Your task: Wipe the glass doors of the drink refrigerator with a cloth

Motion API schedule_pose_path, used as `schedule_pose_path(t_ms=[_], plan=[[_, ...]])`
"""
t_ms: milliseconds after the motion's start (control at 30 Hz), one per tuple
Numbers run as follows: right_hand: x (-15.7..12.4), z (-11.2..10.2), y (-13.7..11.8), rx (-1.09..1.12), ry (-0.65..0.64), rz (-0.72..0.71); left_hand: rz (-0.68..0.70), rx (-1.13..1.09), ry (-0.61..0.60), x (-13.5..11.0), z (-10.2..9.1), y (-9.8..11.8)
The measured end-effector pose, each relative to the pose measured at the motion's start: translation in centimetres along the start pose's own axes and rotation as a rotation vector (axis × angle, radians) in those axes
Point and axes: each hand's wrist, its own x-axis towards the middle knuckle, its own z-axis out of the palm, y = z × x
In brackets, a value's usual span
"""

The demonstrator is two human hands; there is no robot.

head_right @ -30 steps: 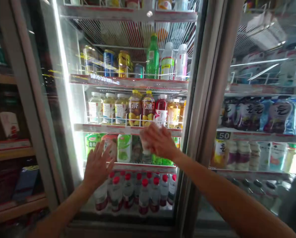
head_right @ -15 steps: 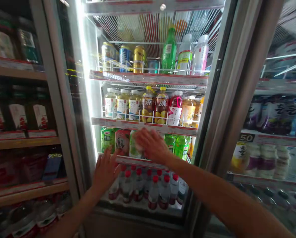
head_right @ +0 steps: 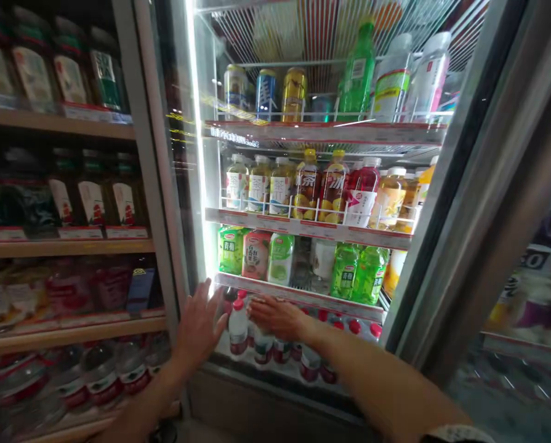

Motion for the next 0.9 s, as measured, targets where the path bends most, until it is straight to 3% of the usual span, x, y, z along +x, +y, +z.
schedule_pose_path(t_ms=[33,200,333,400,567,600,700,733,867,900], plan=[[0.2,0.5,-0.3,-0.004,0.003,-0.015,-0.007,0.0,-0.005,-0.1,0.1,-0.1],[0.8,1.3,-0.7,-0.025,0.078,0.181,-0.044,0.051,0.024,0.6,0.4,-1.3],[-0.1,0.9,-1.0,-0.049,0.098,-0.032,-0.021,0.071,0.071,1.4,0.0,-2.4],[0.4,-0.9,1.6,-0.079,0.096,0.01,-0.021,0.072,0.091,1.8,0.0,-2.9],[2.0,-7.9,10.0,-0.213,0.216,0.568,-0.047,0.052,0.16,5.0,-0.5,-2.7],[1.7,-8.7,10.8,-0.234,0.231,0.559,-0.038,0.044,0.18,6.1,-0.9,-2.4],[-0.4,-10.5,12.6,-0.26,0.179,0.337,0.019,0.013,0.255,9.5,-2.4,-1.1],[-1.3,-11.1,13.4,-0.281,0.179,0.352,0.037,0.003,0.285,10.6,-2.8,-0.5],[-5.3,-13.5,16.2,-0.428,0.326,0.854,0.108,-0.047,0.409,14.3,-3.6,2.6],[-6.5,-13.8,16.2,-0.446,0.339,0.9,0.124,-0.07,0.431,15.0,-3.6,3.6]])
